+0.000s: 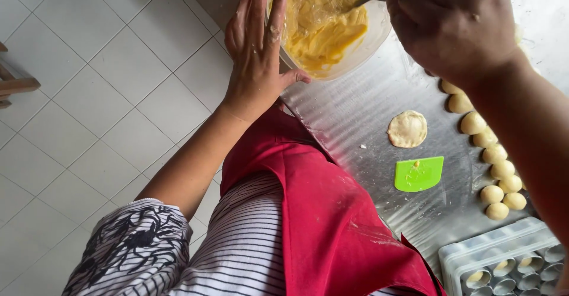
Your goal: Filling small dough portions with yellow paste and placing them into metal molds.
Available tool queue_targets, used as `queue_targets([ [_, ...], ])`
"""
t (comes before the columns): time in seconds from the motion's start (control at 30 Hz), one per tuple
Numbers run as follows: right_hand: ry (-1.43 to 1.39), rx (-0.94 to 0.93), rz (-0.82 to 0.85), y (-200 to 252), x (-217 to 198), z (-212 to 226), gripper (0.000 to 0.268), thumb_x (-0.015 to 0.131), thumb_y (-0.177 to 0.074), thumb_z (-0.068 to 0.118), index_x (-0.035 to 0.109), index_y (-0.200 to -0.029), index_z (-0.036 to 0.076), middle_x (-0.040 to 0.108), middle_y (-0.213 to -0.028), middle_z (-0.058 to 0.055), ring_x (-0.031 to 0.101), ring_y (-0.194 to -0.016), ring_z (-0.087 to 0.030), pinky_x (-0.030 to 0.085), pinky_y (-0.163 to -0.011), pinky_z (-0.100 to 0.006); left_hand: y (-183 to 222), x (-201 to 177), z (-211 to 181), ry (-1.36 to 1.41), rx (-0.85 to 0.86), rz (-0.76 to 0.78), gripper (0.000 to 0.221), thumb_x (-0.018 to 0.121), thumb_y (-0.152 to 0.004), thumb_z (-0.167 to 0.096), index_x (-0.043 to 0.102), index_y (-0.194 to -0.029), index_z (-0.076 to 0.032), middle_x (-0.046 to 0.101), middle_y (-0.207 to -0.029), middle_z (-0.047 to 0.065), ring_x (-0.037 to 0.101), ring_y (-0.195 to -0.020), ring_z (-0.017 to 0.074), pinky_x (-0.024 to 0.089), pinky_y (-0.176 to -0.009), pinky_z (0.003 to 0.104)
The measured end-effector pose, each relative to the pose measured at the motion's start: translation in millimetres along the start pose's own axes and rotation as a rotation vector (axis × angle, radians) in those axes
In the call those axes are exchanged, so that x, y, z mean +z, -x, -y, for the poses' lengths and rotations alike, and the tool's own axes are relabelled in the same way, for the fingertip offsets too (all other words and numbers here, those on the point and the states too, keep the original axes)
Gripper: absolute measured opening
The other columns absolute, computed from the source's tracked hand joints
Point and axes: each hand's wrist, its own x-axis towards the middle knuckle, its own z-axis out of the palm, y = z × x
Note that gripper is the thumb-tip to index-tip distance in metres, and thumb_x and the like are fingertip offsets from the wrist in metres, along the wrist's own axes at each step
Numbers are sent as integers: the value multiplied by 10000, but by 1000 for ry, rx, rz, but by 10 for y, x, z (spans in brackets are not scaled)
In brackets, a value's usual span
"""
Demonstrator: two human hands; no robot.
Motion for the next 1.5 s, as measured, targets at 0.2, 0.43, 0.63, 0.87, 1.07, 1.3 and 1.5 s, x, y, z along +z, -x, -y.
queue_targets([
  [0.2, 188, -197, 40, -232, -88, 41, 166, 713, -916, 203, 618, -781, 183, 552, -800, 106, 582, -863, -43, 408, -896, -219, 41, 40, 14, -28, 2, -33, 1385, 964, -651, -553, 80, -1649, -174, 131, -1697, 120, 249, -1553, 336, 267, -1249, 518],
  [0.43, 221, -229, 108, -358, -198, 23, 161, 694, -806, 227, 580, -693, 213, 553, -754, 137, 596, -839, -27, 435, -885, -217, 41, 33, 3, -38, 29, -47, 1387, 962, -653, -562, 76, -1646, -170, 126, -1690, 132, 245, -1549, 347, 268, -1240, 525],
  [0.63, 51, -168, 194, -115, 2, -39, 32, 692, -835, 228, 664, -820, 224, 596, -845, 122, 637, -924, -55, 501, -838, -216, 73, 42, 18, -63, -5, -35, 1396, 970, -635, -565, 91, -1641, -161, 134, -1692, 135, 251, -1540, 369, 268, -1243, 545],
  [0.87, -280, 105, 414, 47, 233, -117, 310, 717, -819, 135, 789, -1106, 227, 718, -948, 52, 690, -868, -126, 546, -754, -276, 44, -22, -70, -74, -16, -17, 1404, 952, -638, -533, 67, -1665, -167, 115, -1708, 146, 243, -1558, 373, 270, -1248, 538],
  [1.07, -729, 645, 424, 631, -187, -123, 167, 712, -1007, 60, 775, -1157, 97, 717, -867, -110, 665, -706, -228, 514, -595, -364, 104, -30, -424, 11, 73, -24, 1365, 1018, -719, -469, 77, -1679, -236, 80, -1695, 209, 205, -1564, 422, 221, -1288, 582],
  [1.3, -733, 1030, 105, 1307, -641, 455, 128, 764, -1000, 18, 786, -1094, 103, 668, -841, -55, 587, -731, -182, 452, -634, -335, 306, 511, -735, -30, 363, 109, 1097, 884, -922, -642, 209, -1703, -272, 140, -1717, 164, 207, -1589, 378, 164, -1293, 588],
  [1.5, -184, 528, -68, 939, -314, 297, 192, 713, -978, 75, 812, -1084, 201, 652, -914, 46, 631, -890, -141, 470, -766, -302, -13, 256, -497, -21, 233, -67, 1175, 871, -859, -596, 152, -1669, -141, 120, -1647, 168, 137, -1537, 379, 188, -1278, 564],
])
